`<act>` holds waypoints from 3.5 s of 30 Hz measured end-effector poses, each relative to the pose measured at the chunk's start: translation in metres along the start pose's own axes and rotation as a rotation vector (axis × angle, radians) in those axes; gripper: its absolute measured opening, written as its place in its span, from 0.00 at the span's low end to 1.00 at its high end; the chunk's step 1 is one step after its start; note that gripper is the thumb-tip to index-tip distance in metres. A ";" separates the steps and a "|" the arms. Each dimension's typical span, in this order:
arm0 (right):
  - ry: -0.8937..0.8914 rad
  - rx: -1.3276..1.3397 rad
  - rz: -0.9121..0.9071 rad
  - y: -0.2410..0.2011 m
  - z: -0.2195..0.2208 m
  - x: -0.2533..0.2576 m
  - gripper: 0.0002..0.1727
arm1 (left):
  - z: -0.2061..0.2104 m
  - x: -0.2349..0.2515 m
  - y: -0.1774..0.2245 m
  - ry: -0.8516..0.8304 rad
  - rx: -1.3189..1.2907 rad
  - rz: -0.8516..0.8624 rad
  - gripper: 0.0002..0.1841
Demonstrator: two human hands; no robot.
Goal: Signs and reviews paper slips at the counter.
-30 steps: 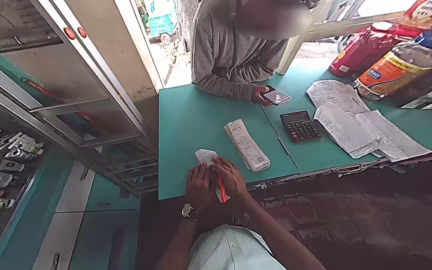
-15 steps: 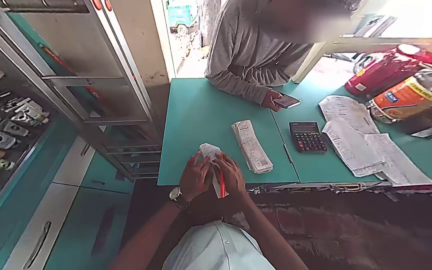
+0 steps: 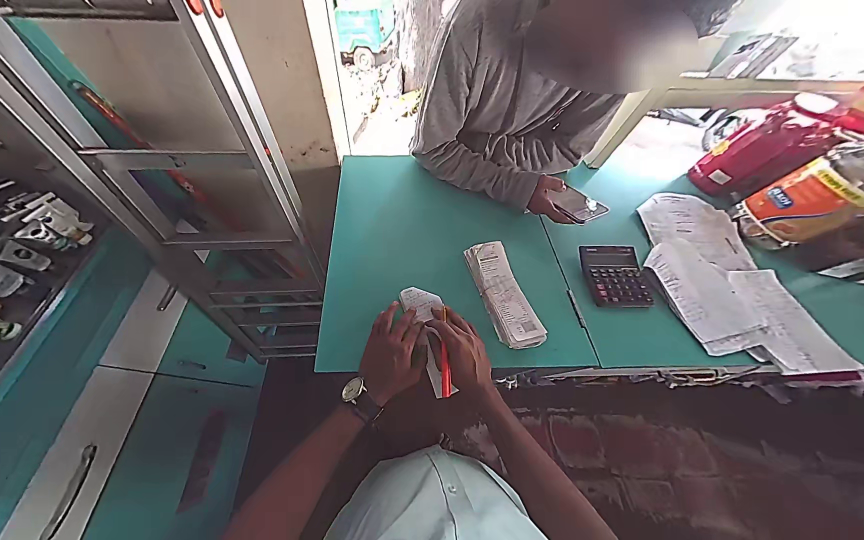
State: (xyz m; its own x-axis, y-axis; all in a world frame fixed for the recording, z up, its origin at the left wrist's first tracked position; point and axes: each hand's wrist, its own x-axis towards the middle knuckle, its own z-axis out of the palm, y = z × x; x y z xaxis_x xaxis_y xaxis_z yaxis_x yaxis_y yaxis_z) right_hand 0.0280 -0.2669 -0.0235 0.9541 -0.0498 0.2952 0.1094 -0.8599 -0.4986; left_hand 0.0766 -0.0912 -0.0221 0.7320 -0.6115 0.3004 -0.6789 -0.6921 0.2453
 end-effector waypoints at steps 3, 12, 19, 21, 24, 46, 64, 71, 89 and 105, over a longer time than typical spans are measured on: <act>0.000 0.002 0.001 -0.001 0.000 0.000 0.17 | 0.001 0.000 0.000 -0.010 -0.002 -0.002 0.25; -0.005 -0.006 -0.002 0.000 0.000 0.000 0.17 | 0.001 0.000 -0.001 0.001 -0.024 -0.043 0.24; 0.014 -0.004 -0.014 0.001 0.000 0.000 0.16 | 0.005 0.000 -0.003 0.036 0.000 -0.029 0.24; 0.010 0.003 -0.010 0.000 0.000 -0.001 0.16 | 0.004 -0.001 -0.003 0.026 0.004 -0.026 0.24; -0.006 -0.005 -0.003 0.002 0.001 -0.002 0.16 | 0.005 -0.001 -0.001 0.045 0.008 -0.028 0.23; 0.029 -0.031 -0.020 0.003 0.005 -0.001 0.16 | 0.006 -0.001 -0.002 0.046 0.013 -0.030 0.24; 0.025 -0.021 -0.025 0.003 0.004 -0.002 0.16 | 0.006 -0.002 0.000 0.044 0.043 -0.036 0.24; 0.028 -0.017 -0.027 0.003 0.004 -0.001 0.16 | 0.006 -0.002 0.000 0.043 0.038 -0.036 0.24; 0.063 -0.014 -0.030 0.003 0.006 -0.003 0.16 | 0.016 -0.003 -0.003 0.163 0.070 -0.009 0.24; 0.071 -0.021 -0.039 0.002 0.005 -0.003 0.16 | 0.015 -0.002 -0.004 0.143 0.075 -0.008 0.24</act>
State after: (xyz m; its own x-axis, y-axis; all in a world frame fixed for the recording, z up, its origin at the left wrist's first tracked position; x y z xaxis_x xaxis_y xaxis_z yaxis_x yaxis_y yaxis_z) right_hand 0.0272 -0.2660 -0.0296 0.9270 -0.0512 0.3715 0.1397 -0.8722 -0.4688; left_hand 0.0786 -0.0932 -0.0371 0.7183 -0.5486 0.4280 -0.6627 -0.7268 0.1807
